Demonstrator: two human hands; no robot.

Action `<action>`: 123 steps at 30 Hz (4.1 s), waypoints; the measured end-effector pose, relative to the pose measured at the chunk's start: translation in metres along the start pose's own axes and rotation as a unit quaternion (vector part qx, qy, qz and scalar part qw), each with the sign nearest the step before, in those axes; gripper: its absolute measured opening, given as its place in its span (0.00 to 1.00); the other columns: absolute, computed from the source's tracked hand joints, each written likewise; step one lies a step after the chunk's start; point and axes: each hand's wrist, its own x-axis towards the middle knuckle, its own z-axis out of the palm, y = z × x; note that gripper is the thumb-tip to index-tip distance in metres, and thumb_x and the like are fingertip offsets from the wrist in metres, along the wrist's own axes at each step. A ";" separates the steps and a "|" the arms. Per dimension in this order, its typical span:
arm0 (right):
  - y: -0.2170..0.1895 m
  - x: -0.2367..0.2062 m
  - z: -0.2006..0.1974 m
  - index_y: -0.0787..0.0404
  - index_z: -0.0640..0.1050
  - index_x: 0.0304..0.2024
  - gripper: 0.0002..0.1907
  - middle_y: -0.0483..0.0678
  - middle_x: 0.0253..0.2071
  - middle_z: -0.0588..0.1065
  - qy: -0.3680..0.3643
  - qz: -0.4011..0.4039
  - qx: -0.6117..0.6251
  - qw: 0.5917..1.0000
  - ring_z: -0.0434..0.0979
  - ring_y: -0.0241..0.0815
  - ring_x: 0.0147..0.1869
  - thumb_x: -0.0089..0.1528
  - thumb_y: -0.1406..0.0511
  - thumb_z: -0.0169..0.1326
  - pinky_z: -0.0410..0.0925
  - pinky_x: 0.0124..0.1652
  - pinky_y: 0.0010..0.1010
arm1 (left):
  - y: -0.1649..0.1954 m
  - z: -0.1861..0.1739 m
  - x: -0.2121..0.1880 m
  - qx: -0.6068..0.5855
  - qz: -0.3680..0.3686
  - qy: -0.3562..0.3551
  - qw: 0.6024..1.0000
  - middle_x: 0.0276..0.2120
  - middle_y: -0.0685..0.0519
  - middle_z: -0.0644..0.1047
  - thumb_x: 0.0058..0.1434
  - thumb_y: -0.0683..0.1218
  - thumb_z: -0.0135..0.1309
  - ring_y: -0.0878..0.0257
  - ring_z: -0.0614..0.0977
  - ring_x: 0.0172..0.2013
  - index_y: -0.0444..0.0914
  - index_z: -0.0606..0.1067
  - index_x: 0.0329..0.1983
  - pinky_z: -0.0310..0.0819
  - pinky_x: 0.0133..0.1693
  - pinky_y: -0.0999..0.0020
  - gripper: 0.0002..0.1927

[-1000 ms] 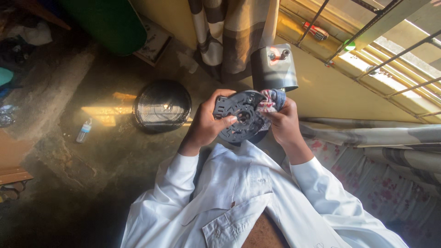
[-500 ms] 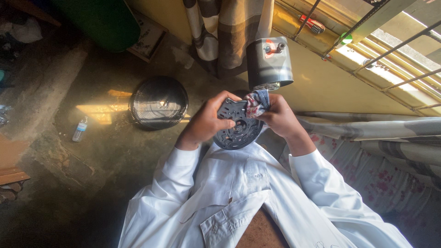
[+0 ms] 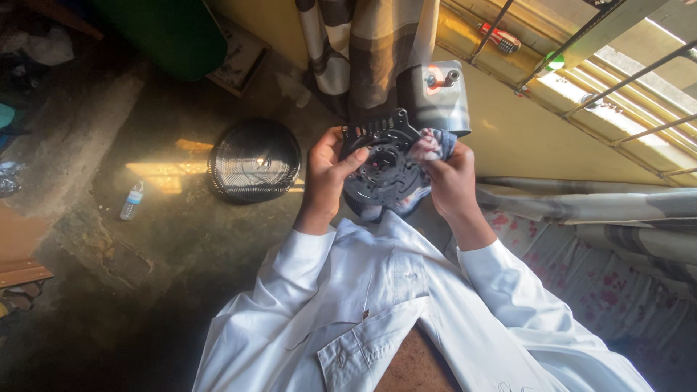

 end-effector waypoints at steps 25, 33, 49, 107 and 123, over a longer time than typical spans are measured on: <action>-0.016 0.013 0.035 0.64 0.79 0.43 0.10 0.55 0.33 0.77 -0.189 -0.050 -0.440 0.876 0.77 0.44 0.33 0.59 0.72 0.58 0.71 0.38 0.33 | 0.008 0.016 -0.013 0.397 0.042 -0.075 0.914 0.43 0.43 0.83 0.53 0.38 0.63 0.49 0.85 0.48 0.33 0.77 0.47 0.77 0.46 0.63 0.17; -0.024 0.024 0.030 0.66 0.78 0.47 0.11 0.46 0.39 0.79 -0.201 -0.070 -0.284 0.935 0.78 0.33 0.44 0.62 0.76 0.59 0.71 0.47 0.27 | -0.003 -0.027 0.004 0.288 0.024 -0.007 0.957 0.42 0.49 0.83 0.63 0.42 0.62 0.60 0.84 0.41 0.34 0.79 0.52 0.77 0.47 0.64 0.14; -0.023 -0.001 0.048 0.62 0.82 0.43 0.13 0.48 0.46 0.81 -0.224 -0.242 -0.277 0.903 0.81 0.46 0.54 0.56 0.74 0.68 0.73 0.56 0.36 | -0.008 -0.028 0.012 -0.406 -0.029 -0.007 0.914 0.61 0.46 0.74 0.78 0.50 0.47 0.51 0.76 0.61 0.37 0.69 0.69 0.69 0.64 0.50 0.20; -0.032 -0.017 0.054 0.57 0.81 0.47 0.21 0.52 0.54 0.74 -0.102 -0.396 -0.565 0.716 0.71 0.58 0.59 0.50 0.69 0.63 0.63 0.56 0.50 | -0.010 0.014 -0.009 -0.239 0.005 -0.040 0.970 0.67 0.48 0.69 0.75 0.65 0.41 0.56 0.72 0.65 0.34 0.61 0.74 0.65 0.67 0.54 0.36; -0.042 0.003 0.062 0.63 0.76 0.55 0.28 0.60 0.59 0.72 -0.224 -0.368 -0.492 0.757 0.65 0.67 0.71 0.51 0.68 0.61 0.54 0.70 0.59 | -0.028 0.022 0.002 -0.255 0.027 -0.043 0.966 0.69 0.50 0.68 0.74 0.64 0.40 0.59 0.70 0.68 0.38 0.59 0.75 0.62 0.69 0.59 0.35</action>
